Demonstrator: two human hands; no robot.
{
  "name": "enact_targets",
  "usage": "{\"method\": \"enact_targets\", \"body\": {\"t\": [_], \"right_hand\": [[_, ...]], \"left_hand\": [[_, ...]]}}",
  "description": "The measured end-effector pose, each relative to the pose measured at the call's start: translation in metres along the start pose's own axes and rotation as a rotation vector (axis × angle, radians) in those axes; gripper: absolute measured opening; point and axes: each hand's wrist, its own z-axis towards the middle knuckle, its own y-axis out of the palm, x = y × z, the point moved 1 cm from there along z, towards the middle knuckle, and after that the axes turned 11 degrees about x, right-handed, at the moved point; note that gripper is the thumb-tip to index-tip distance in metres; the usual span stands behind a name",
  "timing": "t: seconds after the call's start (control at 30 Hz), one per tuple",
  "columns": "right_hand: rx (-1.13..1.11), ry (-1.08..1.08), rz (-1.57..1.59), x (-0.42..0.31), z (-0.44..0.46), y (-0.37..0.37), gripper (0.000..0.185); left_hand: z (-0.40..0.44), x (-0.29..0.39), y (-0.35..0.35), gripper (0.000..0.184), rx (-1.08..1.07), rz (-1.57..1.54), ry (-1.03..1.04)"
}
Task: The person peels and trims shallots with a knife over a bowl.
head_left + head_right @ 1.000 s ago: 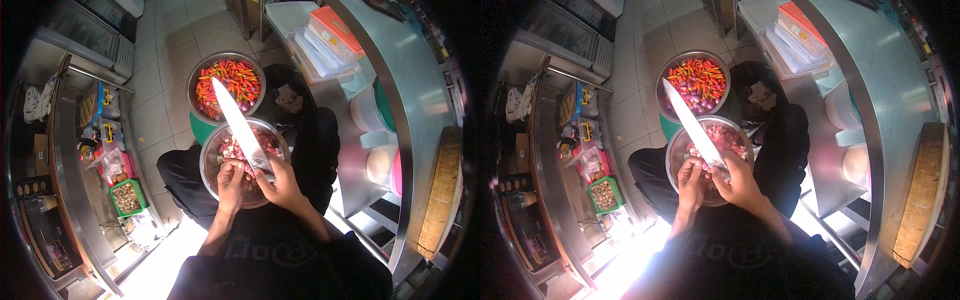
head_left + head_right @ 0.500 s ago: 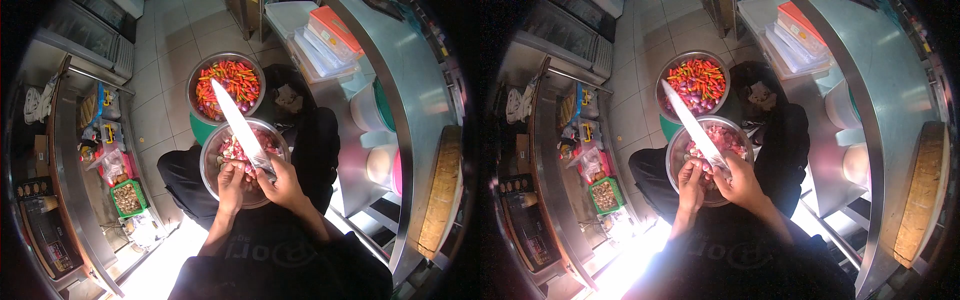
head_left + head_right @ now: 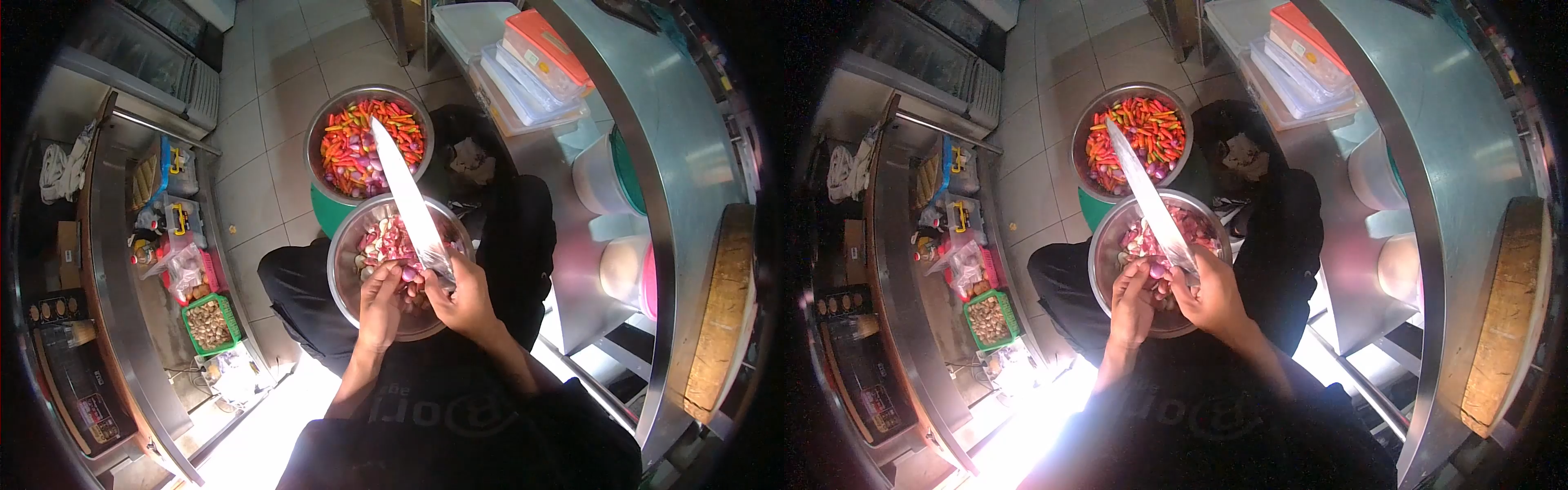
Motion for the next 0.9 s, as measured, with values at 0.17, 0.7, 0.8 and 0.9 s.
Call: {"method": "enact_targets", "body": {"t": [0.17, 0.7, 0.8, 0.9], "right_hand": [[0.005, -0.026, 0.039, -0.001, 0.001, 0.000, 0.027], [0.140, -0.025, 0.045, -0.002, -0.001, 0.001, 0.034], [0.097, -0.064, 0.016, -0.010, -0.002, -0.002, 0.040], [0.008, -0.115, -0.040, -0.010, -0.003, -0.001, 0.039]], "left_hand": [[0.002, -0.002, -0.005, 0.017, -0.059, 0.117, 0.033], [0.006, -0.012, -0.014, 0.022, 0.015, -0.099, -0.009], [0.005, -0.009, -0.010, 0.021, 0.035, -0.103, 0.037], [0.007, -0.011, -0.015, 0.019, 0.036, -0.126, 0.050]]}}
